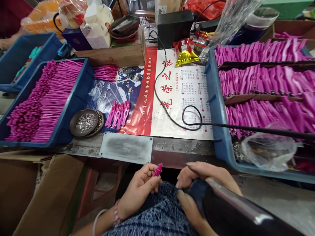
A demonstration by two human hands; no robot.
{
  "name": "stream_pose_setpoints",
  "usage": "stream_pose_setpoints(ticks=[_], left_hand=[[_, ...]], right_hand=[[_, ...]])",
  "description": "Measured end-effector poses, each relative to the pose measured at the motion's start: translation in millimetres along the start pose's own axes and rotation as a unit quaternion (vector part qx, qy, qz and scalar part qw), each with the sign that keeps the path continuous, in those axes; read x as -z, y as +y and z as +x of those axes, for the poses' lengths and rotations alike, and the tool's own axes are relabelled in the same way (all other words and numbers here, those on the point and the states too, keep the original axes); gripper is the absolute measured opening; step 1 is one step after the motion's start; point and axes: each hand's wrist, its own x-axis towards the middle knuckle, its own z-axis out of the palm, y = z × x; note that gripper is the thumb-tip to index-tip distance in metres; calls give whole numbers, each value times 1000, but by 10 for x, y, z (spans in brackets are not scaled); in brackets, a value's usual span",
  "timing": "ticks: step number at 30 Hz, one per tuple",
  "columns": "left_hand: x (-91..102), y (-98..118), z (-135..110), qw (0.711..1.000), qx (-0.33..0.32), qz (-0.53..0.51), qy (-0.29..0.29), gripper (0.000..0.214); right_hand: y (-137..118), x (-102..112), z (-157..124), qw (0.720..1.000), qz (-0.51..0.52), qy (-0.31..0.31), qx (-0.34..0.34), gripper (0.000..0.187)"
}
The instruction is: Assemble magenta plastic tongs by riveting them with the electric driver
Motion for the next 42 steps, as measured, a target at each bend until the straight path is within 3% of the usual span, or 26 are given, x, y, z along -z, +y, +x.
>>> stream_pose_setpoints(ticks=[7, 12, 18, 22, 27, 33, 39, 42], left_hand=[[-118, -321, 64, 992, 71, -102, 32, 42], [-188, -286, 95, 984, 75, -145, 68, 44], [-227, -276, 171, 983, 85, -154, 61, 50], [-225, -296, 196, 985, 101, -135, 36, 52], [-189, -311, 197, 980, 105, -167, 32, 54], [-159, -336, 229, 954, 143, -262, 3, 61], [-179, -410, 226, 965, 127, -231, -9, 61], [-172, -418, 233, 974, 118, -192, -1, 63]], right_hand=[[162, 113, -118, 994, -69, -43, -74, 35], [282, 73, -103, 982, -169, -43, -78, 23], [394, -77, 11, 980, -46, -92, -172, 29], [446, -133, 155, 959, -93, -163, -212, 32], [485, -127, 276, 937, -158, -231, -209, 33], [465, -120, 265, 934, -161, -233, -219, 26], [497, -77, 141, 936, -161, -225, -220, 36], [527, -16, 77, 947, -136, -176, -232, 41]])
